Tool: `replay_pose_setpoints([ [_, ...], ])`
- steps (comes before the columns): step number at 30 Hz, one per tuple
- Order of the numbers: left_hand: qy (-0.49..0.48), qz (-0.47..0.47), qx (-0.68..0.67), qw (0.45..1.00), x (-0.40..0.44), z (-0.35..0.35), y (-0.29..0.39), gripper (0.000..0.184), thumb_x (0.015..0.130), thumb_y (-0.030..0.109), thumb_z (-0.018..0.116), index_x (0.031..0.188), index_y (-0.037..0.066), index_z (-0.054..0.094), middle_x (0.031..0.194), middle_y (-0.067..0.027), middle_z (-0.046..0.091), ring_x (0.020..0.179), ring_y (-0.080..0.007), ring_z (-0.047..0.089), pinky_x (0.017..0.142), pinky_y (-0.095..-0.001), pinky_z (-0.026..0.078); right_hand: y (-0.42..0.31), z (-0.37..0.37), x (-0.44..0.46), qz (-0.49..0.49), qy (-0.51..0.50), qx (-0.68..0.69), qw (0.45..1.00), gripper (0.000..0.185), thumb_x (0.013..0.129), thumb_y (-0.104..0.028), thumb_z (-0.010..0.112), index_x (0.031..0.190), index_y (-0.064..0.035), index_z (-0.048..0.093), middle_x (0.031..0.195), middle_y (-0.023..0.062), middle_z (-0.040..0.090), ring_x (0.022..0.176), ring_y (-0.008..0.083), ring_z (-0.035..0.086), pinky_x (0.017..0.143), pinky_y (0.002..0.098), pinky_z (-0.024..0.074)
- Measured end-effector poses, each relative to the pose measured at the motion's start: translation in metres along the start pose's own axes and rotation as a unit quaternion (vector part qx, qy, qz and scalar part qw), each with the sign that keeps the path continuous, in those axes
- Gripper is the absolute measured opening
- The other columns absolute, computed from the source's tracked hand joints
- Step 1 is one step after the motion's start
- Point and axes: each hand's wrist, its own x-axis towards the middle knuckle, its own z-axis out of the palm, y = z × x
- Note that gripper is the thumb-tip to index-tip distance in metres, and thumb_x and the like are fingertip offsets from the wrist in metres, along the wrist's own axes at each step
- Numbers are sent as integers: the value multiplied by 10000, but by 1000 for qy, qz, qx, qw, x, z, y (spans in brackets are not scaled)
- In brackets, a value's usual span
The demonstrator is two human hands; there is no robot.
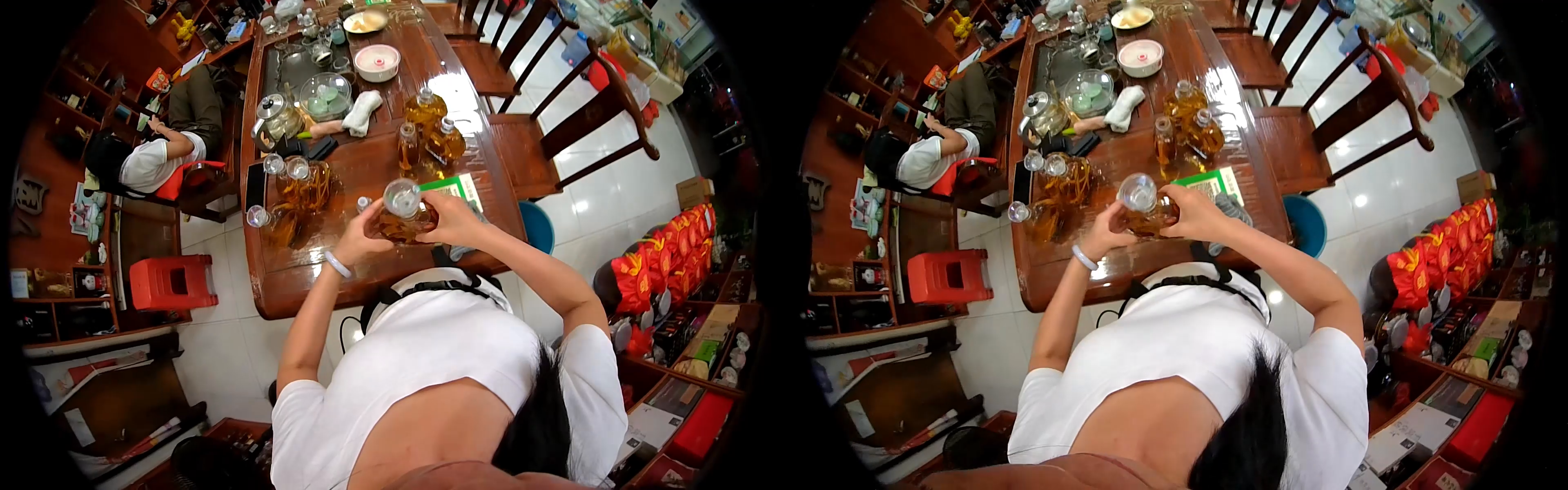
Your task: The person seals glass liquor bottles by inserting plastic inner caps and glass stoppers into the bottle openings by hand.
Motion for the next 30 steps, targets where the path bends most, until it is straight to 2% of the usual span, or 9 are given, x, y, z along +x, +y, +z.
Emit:
replay_pose_setpoints([
  [2, 9, -25, -36, 999, -1, -21, -9, 662, 784, 108, 648, 1365, 1, 349, 1322, -98, 460, 1162, -195, 476, 997, -327, 359, 36, 26, -3, -49, 5, -101, 994, 616, 580, -136, 776, 1104, 27, 496, 1022, 187, 587, 951, 339, 571, 809, 395, 461],
  [4, 61, -79, -71, 992, 4, -14, 13, 574, 858, 223, 555, 1350, -8, 368, 1261, -108, 519, 1136, -203, 494, 984, -329, 365, 55, 48, -6, -39, 8, -82, 996, 604, 575, -115, 765, 1096, 17, 490, 1041, 184, 574, 978, 362, 546, 825, 420, 451],
  [8, 150, -245, 76, 955, 37, 21, 35, 455, 916, 334, 467, 1186, -28, 523, 1145, -115, 593, 937, -214, 582, 846, -341, 455, 95, 86, -12, -80, 46, -73, 993, 614, 559, -76, 747, 1107, 0, 479, 1055, 175, 556, 994, 358, 529, 838, 416, 440],
  [9, 132, -191, 158, 960, 42, 13, 4, 551, 915, 458, 410, 1063, -33, 612, 956, -111, 662, 828, -216, 607, 759, -338, 460, 101, 92, -14, -84, 53, -73, 992, 617, 554, -74, 745, 1106, -7, 478, 1044, 172, 553, 991, 357, 525, 838, 416, 436],
  [13, 88, -169, 401, 896, 49, 34, -12, 568, 924, 424, 370, 826, -52, 664, 750, -156, 654, 732, -253, 606, 713, -349, 451, 114, 99, -19, -81, 84, -54, 992, 603, 549, -73, 737, 1092, -31, 478, 1011, 158, 546, 968, 351, 523, 829, 419, 427],
  [20, 123, -202, 454, 859, 68, 50, -29, 477, 896, 302, 377, 640, -19, 620, 713, -228, 615, 734, -357, 596, 733, -424, 440, 142, 102, -21, -91, 123, -37, 988, 561, 561, -69, 738, 1072, -45, 506, 995, 129, 553, 966, 327, 526, 824, 413, 422],
  [24, 111, -225, 481, 840, 84, 68, -26, 436, 882, 266, 377, 636, -21, 596, 722, -230, 608, 727, -381, 585, 696, -440, 439, 154, 99, -22, -84, 108, -14, 991, 606, 552, -85, 763, 1093, -53, 491, 997, 123, 556, 962, 320, 532, 823, 409, 427],
  [26, 69, -139, 529, 835, 84, 68, -32, 402, 858, 261, 413, 638, -17, 603, 676, -207, 603, 661, -358, 585, 647, -405, 445, 159, 96, -21, -74, 82, -10, 994, 623, 549, -92, 771, 1101, -59, 483, 1000, 122, 555, 962, 317, 532, 826, 409, 427],
  [30, 80, -148, 566, 807, 91, 68, -37, 364, 842, 231, 414, 614, -14, 557, 650, -213, 571, 649, -382, 564, 619, -427, 435, 161, 98, -17, -41, 43, -32, 998, 661, 532, -156, 794, 1081, -41, 446, 991, 131, 544, 958, 318, 528, 816, 398, 428],
])
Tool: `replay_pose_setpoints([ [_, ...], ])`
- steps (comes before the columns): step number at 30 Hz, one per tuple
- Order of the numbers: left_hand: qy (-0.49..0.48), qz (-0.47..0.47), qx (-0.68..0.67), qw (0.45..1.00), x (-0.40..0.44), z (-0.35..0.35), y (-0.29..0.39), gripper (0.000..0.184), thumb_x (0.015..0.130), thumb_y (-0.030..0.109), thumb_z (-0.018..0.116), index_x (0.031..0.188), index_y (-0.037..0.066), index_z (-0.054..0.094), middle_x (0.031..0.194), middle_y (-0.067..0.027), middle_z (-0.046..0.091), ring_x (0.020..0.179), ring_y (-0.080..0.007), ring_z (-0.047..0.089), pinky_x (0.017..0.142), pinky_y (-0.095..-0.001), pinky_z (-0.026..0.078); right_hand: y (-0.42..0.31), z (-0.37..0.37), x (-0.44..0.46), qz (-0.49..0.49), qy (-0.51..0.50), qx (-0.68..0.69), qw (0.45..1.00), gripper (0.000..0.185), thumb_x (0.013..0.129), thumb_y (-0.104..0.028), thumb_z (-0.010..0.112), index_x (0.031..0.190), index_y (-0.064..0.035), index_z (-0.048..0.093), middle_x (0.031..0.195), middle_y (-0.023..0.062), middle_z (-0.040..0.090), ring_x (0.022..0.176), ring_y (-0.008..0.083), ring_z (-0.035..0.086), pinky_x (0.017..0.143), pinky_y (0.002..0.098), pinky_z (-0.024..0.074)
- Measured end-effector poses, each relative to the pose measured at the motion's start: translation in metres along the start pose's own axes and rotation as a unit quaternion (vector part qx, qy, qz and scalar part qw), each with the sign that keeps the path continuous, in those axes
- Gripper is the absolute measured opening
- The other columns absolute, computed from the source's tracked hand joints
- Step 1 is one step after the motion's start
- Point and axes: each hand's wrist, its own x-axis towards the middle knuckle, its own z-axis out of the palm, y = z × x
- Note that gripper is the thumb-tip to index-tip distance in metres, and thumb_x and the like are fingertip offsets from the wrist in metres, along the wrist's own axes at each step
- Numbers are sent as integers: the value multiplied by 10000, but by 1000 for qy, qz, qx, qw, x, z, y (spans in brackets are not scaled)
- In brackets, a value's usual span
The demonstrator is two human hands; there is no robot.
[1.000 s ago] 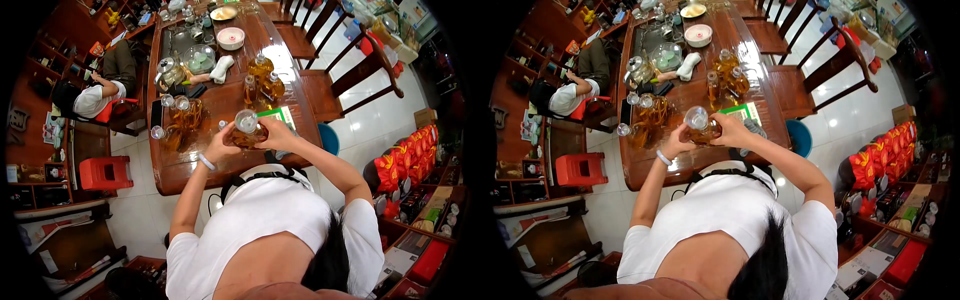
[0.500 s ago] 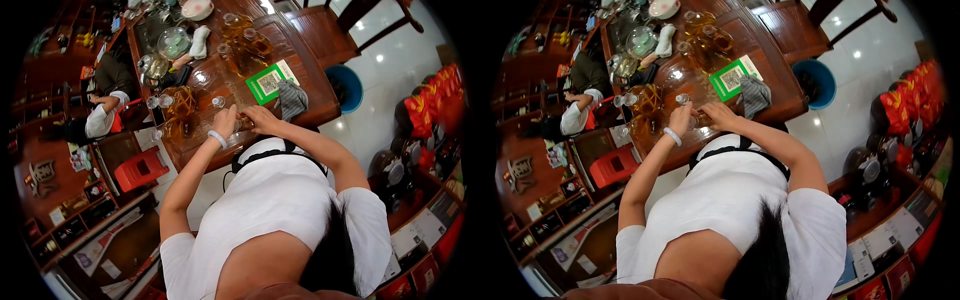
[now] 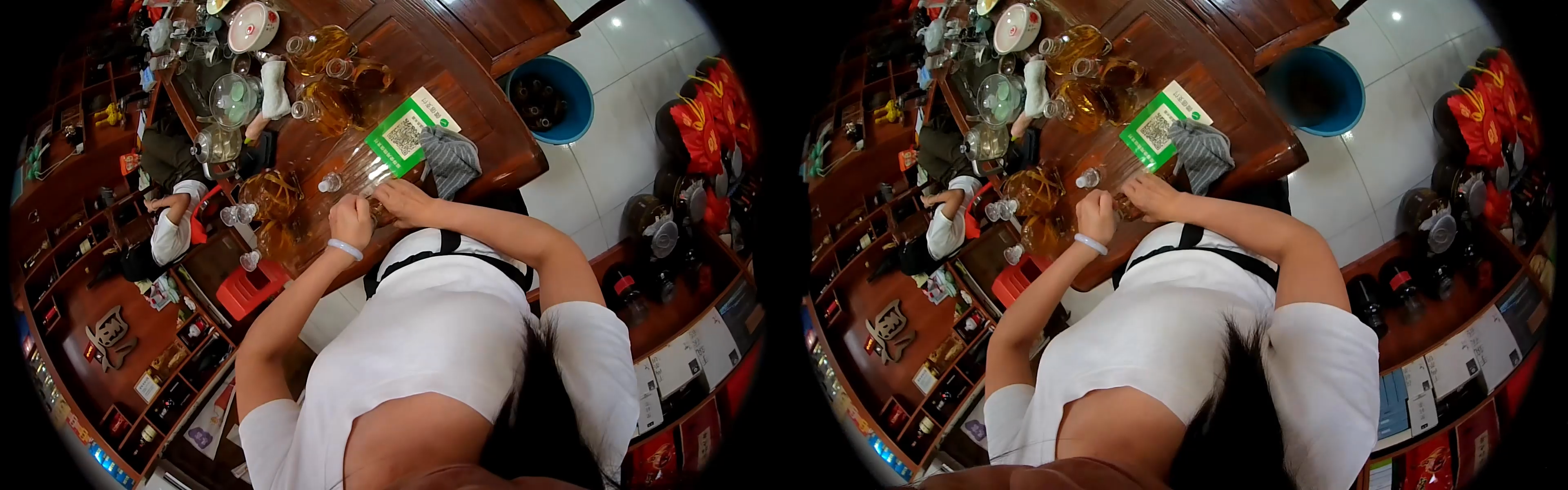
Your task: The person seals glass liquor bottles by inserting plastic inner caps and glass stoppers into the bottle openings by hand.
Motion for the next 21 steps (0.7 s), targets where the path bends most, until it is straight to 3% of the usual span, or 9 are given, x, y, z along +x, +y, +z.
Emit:
replay_pose_setpoints([
  [2, 0, 43, 17, 999, 0, -3, 4, 329, 847, 203, 417, 633, -9, 546, 659, -209, 566, 645, -389, 555, 601, -439, 430, -4, -5, 1, -10, 5, -45, 999, 662, 538, -202, 794, 1066, -23, 439, 1001, 132, 534, 977, 315, 520, 823, 407, 419],
  [6, -11, 27, 12, 1000, -7, -4, 4, 274, 845, 167, 439, 658, -7, 538, 673, -203, 554, 638, -389, 544, 584, -439, 426, -13, -6, 5, 9, -4, 12, 1000, 543, 585, -187, 750, 1019, -16, 473, 1030, 127, 523, 992, 306, 508, 813, 408, 403],
  [7, -15, 48, 16, 999, -7, -5, 3, 255, 842, 153, 448, 663, -8, 533, 678, -200, 548, 638, -389, 538, 577, -438, 424, -13, -6, 4, -17, 49, 26, 998, 472, 589, -173, 734, 968, -22, 496, 986, 132, 540, 941, 309, 527, 775, 401, 408],
  [11, -25, 108, 22, 994, 0, -7, 4, 191, 804, 95, 464, 644, -3, 505, 668, -182, 516, 617, -374, 520, 561, -437, 421, -6, -8, 9, -37, 93, 100, 990, 412, 561, -149, 731, 891, -29, 515, 866, 136, 556, 840, 316, 549, 742, 401, 419],
  [15, -58, 172, 21, 983, 4, -11, 5, 137, 736, 78, 500, 615, 15, 494, 646, -160, 503, 589, -352, 507, 549, -437, 425, -3, -4, 11, -38, 112, 121, 986, 408, 532, -135, 730, 861, -29, 514, 844, 136, 549, 801, 324, 553, 714, 409, 432],
  [21, -54, 168, 10, 984, 10, -13, 11, 116, 695, 74, 528, 602, 15, 491, 629, -155, 498, 571, -339, 503, 519, -425, 419, -1, -2, 10, -38, 124, 103, 986, 491, 505, -141, 725, 936, 5, 541, 934, 158, 586, 876, 322, 582, 765, 401, 465],
])
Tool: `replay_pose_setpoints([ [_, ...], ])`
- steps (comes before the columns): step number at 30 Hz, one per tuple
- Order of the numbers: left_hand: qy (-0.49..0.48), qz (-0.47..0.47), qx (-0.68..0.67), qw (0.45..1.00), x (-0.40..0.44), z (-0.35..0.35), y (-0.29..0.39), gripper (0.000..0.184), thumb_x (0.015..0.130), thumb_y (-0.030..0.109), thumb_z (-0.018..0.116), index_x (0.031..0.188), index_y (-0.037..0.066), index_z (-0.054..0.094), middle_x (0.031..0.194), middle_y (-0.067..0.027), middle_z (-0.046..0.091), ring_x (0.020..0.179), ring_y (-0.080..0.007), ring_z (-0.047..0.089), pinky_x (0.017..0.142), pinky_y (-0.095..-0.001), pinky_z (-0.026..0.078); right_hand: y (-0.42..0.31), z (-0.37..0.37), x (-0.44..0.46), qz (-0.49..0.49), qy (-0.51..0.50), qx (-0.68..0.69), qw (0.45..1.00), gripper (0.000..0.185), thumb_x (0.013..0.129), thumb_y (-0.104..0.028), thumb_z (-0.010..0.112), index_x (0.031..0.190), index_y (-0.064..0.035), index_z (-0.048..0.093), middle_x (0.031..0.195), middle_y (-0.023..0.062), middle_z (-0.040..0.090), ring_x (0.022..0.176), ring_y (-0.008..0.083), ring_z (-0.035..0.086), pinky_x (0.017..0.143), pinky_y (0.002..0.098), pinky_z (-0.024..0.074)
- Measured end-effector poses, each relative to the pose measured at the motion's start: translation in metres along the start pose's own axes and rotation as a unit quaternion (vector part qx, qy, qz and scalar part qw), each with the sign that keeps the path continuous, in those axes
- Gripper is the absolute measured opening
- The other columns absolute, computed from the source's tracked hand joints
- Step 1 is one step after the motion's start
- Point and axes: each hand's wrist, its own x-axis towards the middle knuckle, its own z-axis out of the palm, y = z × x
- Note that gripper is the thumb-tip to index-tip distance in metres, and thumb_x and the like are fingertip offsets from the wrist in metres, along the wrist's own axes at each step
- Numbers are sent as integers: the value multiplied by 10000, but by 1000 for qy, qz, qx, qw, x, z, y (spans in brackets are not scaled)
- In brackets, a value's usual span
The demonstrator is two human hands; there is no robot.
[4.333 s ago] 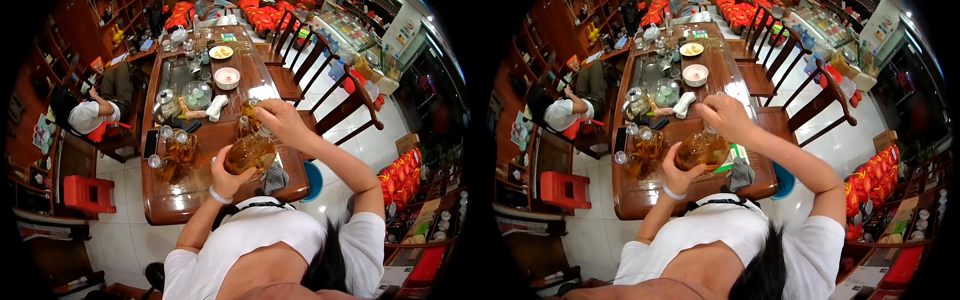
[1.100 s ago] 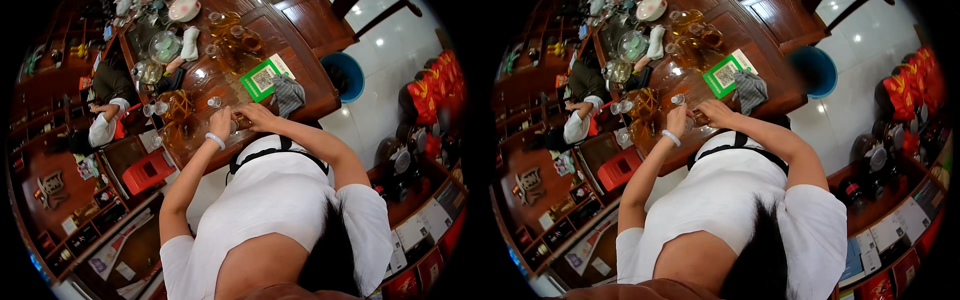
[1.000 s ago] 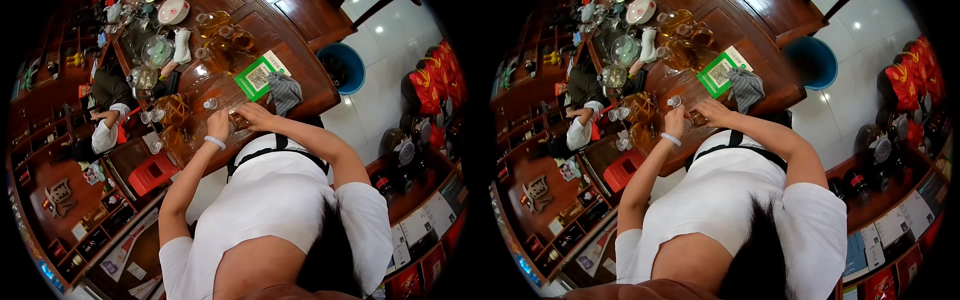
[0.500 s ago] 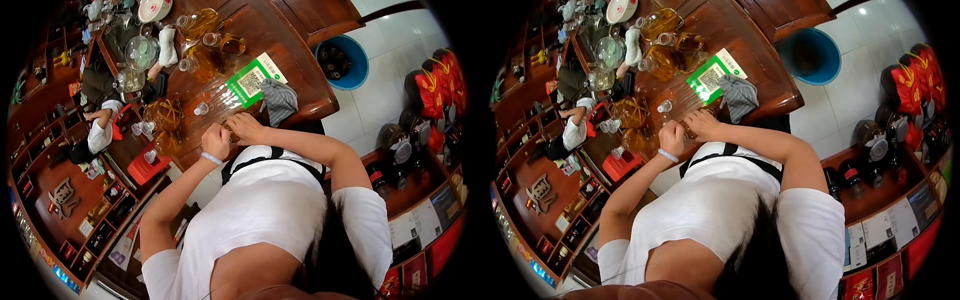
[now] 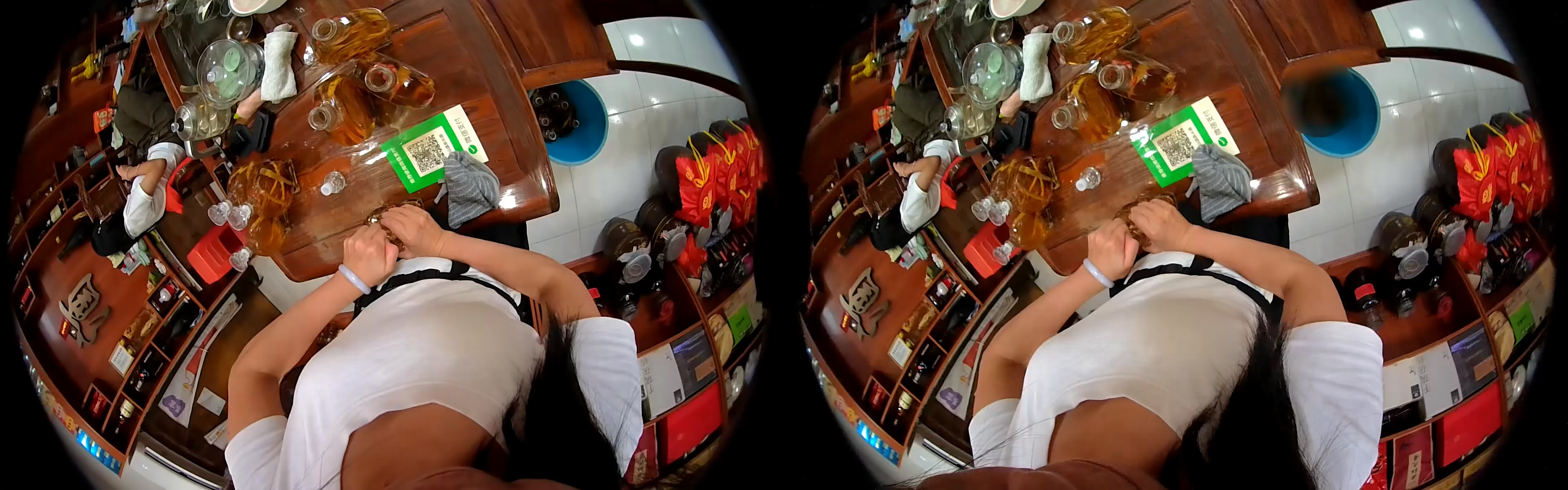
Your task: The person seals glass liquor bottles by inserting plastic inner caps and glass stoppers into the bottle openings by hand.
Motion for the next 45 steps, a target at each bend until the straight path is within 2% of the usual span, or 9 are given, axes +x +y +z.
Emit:
replay_pose_setpoints([
  [11, 29, 6, -18, 999, -5, 3, -3, 122, 687, 60, 529, 584, 7, 489, 596, -154, 491, 544, -338, 502, 508, -426, 420, -2, -1, 2, -4, 15, -16, 1000, 420, 558, -156, 707, 920, -5, 559, 931, 153, 603, 853, 310, 594, 765, 386, 473],
  [15, 38, -34, 32, 998, -13, 9, -8, 158, 715, 122, 533, 591, 25, 526, 638, -133, 540, 575, -328, 541, 508, -438, 442, -4, -1, 3, -8, 29, 9, 1000, 380, 583, -173, 708, 885, -24, 532, 841, 132, 574, 787, 310, 582, 695, 399, 461],
  [19, 69, -75, 13, 995, -26, 15, -14, 175, 760, 115, 512, 614, 25, 541, 664, -156, 562, 617, -347, 559, 558, -428, 447, -8, -6, 1, -2, -30, -3, 1000, 501, 505, -165, 773, 908, -44, 502, 840, 123, 565, 810, 316, 572, 709, 408, 448],
  [21, 117, -136, -119, 977, -27, 19, -13, 216, 802, 110, 466, 628, 15, 552, 703, -167, 593, 667, -346, 582, 586, -413, 454, -7, -2, -1, -8, -8, -16, 1000, 489, 510, -162, 769, 901, -47, 500, 841, 122, 564, 813, 312, 572, 712, 406, 449],
  [22, 78, -188, -141, 969, -32, 13, -13, 336, 849, 183, 400, 739, -18, 647, 793, -160, 654, 673, -260, 597, 640, -334, 464, -8, 1, -4, -11, 4, -21, 1000, 476, 516, -160, 765, 894, -49, 499, 843, 120, 564, 815, 307, 572, 714, 405, 449],
  [27, 41, -186, -16, 982, -29, 13, -1, 384, 868, 240, 388, 660, -2, 601, 756, -168, 636, 682, -310, 592, 650, -386, 452, -10, 1, -6, -21, 1, -39, 999, 433, 540, -171, 749, 872, -57, 495, 832, 110, 567, 812, 299, 574, 716, 398, 449],
  [33, 105, -223, 71, 967, -23, 26, 17, 340, 890, 216, 399, 661, 2, 531, 705, -185, 556, 688, -387, 532, 639, -486, 413, -9, 5, -10, -6, -10, -35, 999, 389, 552, -152, 727, 854, -58, 499, 813, 105, 561, 800, 294, 569, 706, 390, 441],
  [41, 132, -214, 89, 964, -20, 26, 20, 222, 856, 156, 490, 674, 33, 524, 657, -158, 542, 653, -354, 531, 570, -470, 421, -7, 1, -4, -13, 2, -11, 1000, 410, 543, -132, 714, 883, -39, 504, 840, 115, 546, 825, 292, 554, 719, 389, 440],
  [45, 126, -249, 74, 957, -18, 24, 23, 238, 871, 150, 460, 701, 37, 583, 708, -138, 570, 684, -332, 544, 614, -424, 429, -4, 1, -5, 1, -20, 5, 1000, 508, 548, -141, 724, 994, -7, 522, 988, 144, 569, 945, 305, 549, 800, 395, 445],
])
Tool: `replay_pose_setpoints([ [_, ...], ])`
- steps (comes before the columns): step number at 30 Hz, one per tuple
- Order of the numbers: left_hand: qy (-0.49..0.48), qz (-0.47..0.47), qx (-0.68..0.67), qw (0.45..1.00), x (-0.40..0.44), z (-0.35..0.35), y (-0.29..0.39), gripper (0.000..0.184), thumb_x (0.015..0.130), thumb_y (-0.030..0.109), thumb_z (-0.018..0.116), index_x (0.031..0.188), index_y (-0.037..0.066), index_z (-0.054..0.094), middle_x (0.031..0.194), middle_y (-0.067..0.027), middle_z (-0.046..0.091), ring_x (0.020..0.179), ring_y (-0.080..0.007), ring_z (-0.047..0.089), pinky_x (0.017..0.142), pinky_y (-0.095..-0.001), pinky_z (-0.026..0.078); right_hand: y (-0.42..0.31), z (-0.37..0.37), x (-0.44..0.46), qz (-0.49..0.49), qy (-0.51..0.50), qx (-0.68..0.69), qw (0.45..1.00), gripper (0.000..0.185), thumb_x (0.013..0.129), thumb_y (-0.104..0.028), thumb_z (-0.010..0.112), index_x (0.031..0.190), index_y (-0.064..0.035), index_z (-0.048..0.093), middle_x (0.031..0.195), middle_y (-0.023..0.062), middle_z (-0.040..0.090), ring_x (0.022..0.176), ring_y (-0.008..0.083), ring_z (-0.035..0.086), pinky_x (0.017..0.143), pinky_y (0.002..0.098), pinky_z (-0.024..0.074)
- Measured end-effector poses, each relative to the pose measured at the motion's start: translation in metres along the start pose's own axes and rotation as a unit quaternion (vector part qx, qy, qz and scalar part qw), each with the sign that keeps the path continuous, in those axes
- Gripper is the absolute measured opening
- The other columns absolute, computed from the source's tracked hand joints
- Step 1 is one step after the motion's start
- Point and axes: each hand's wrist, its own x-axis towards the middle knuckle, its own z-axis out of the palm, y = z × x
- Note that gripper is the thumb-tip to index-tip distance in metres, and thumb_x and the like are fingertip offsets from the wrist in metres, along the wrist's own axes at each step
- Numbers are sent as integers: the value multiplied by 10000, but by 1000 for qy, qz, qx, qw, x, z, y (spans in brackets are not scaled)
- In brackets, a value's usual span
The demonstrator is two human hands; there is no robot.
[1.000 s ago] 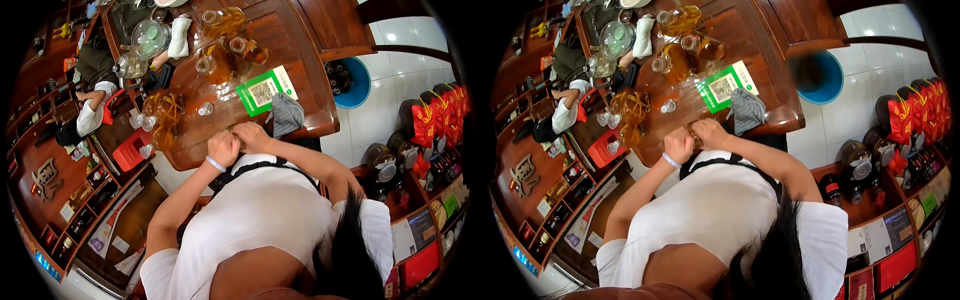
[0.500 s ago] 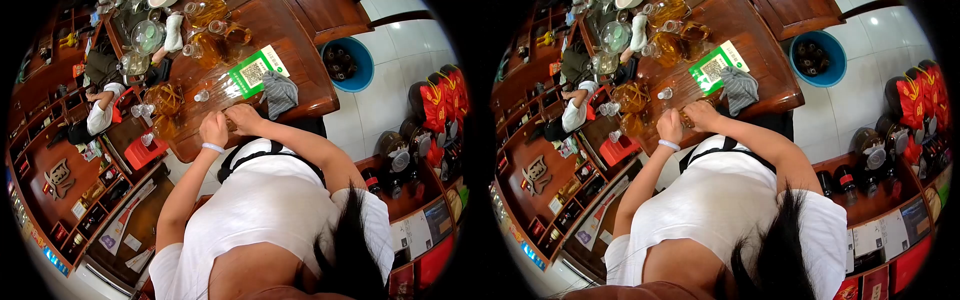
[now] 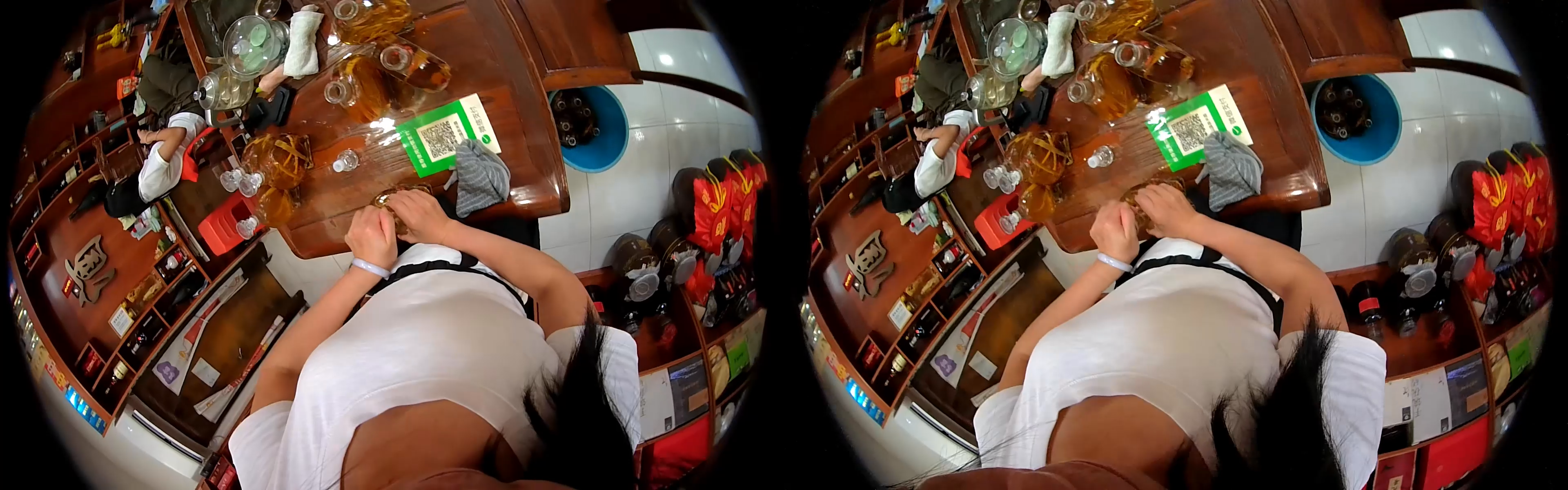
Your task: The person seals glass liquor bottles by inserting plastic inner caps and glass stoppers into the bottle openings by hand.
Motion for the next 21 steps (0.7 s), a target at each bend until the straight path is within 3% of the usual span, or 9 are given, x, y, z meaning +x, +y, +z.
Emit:
replay_pose_setpoints([
  [11, -20, 62, -35, 997, 6, -6, 1, 97, 802, 76, 534, 729, 21, 568, 739, -99, 552, 655, -296, 516, 521, -387, 437, 3, 4, -3, 8, 5, -51, 999, 421, 635, -216, 665, 981, 3, 568, 1047, 160, 598, 971, 318, 577, 817, 408, 479],
  [21, 1, 60, -6, 998, 1, -4, 4, 132, 800, 90, 534, 688, 29, 567, 731, -111, 565, 666, -307, 530, 536, -411, 443, 0, 4, -4, 15, 4, -30, 999, 451, 617, -192, 674, 1007, 6, 563, 1061, 162, 584, 1002, 329, 562, 851, 418, 462],
])
